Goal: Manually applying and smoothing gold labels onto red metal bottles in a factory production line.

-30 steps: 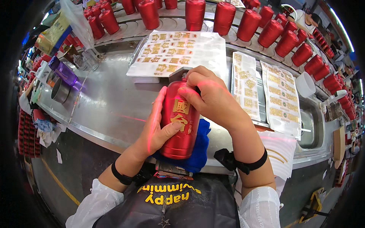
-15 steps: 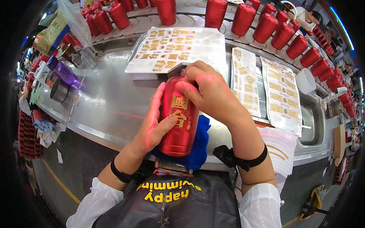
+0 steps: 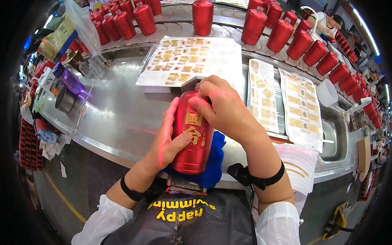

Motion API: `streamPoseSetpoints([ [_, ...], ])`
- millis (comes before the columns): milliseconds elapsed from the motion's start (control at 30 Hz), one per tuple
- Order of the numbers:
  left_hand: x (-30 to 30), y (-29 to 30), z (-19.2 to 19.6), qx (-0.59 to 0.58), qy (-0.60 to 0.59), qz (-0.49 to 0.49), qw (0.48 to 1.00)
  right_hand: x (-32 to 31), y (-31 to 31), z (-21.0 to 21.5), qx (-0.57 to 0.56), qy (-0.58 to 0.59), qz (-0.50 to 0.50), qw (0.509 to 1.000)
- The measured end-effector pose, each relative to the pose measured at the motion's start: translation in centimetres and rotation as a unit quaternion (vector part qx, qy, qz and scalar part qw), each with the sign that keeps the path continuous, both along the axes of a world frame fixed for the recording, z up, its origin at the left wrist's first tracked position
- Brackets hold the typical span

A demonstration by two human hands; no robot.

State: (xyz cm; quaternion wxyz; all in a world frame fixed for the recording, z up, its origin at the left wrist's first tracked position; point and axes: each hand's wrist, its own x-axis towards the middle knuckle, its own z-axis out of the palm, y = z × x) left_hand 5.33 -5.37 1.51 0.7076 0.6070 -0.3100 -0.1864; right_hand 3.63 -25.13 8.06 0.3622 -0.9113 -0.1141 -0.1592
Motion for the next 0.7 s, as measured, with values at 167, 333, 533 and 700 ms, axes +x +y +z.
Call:
streamPoseSetpoints([
  [167, -0.11, 0.13, 0.28, -0.008, 0.006, -0.011, 1.000, 0.06, 0.03, -0.24, 0.006, -0.014, 0.002, 1.000],
  [333, -0.06, 0.16, 0.24, -0.007, -0.002, -0.011, 1.000, 0.04, 0.05, -0.34, 0.008, -0.016, 0.002, 1.000],
  [533, 0.04, 0.26, 0.11, -0.015, -0.014, -0.011, 1.000, 0.01, 0.03, -0.28, -0.003, -0.022, 0.003, 1.000],
  [700, -0.08, 0.01, 0.06, -0.022, 0.013, -0.011, 1.000, 0.01, 0.16, -0.12, 0.007, -0.001, -0.003, 1.000],
])
